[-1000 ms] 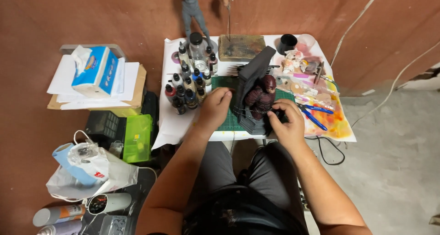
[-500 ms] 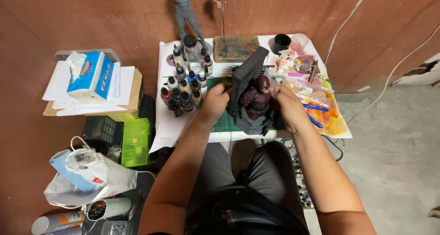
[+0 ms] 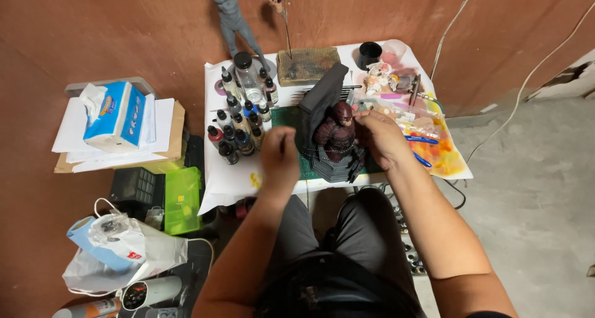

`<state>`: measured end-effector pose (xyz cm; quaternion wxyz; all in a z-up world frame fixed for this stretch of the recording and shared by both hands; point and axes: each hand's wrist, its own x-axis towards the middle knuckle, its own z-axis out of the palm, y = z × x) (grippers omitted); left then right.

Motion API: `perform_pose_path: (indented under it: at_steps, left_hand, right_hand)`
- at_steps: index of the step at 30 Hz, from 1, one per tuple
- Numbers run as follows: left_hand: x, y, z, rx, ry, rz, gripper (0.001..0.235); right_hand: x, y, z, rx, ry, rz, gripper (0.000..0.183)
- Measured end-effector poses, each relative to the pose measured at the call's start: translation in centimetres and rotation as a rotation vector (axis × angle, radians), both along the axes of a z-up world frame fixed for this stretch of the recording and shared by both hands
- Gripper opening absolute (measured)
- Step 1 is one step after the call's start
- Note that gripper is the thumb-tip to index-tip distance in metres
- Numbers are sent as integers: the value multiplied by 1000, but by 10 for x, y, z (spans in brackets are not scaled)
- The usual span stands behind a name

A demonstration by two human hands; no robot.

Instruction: Assembling a miniature figure onto a base and attaching a small metal chain using pliers.

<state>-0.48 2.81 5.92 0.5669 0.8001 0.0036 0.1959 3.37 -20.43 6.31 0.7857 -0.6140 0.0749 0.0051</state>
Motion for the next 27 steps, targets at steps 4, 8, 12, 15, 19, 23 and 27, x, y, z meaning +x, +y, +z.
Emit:
perform_pose_path:
  at_steps: [4, 8, 12, 15, 19, 23, 27]
  left_hand:
    - [-14, -9, -40, 437, -545, 24, 18]
    - [-15, -12, -35, 764, -770, 37, 17]
    - [-3, -12, -45, 849, -745, 10, 12]
    - [-4, -13, -39, 810, -746, -21, 10]
    - [2, -18, -49, 776, -786, -27, 12]
    - [7, -20, -51, 806, -868, 2, 14]
    - [7, -21, -47, 807, -909, 9, 12]
  right_hand:
    - [7, -2, -10, -73, 7, 15, 17]
    - [-1, 12, 3, -161, -47, 3, 17]
    - [14, 3, -18, -179, -72, -32, 21]
    - [13, 8, -15, -167, -85, -60, 20]
    - [3, 19, 1, -147, -90, -85, 21]
    - [-3, 27, 15, -101, -87, -133, 18]
    - [2, 25, 9, -88, -107, -132, 19]
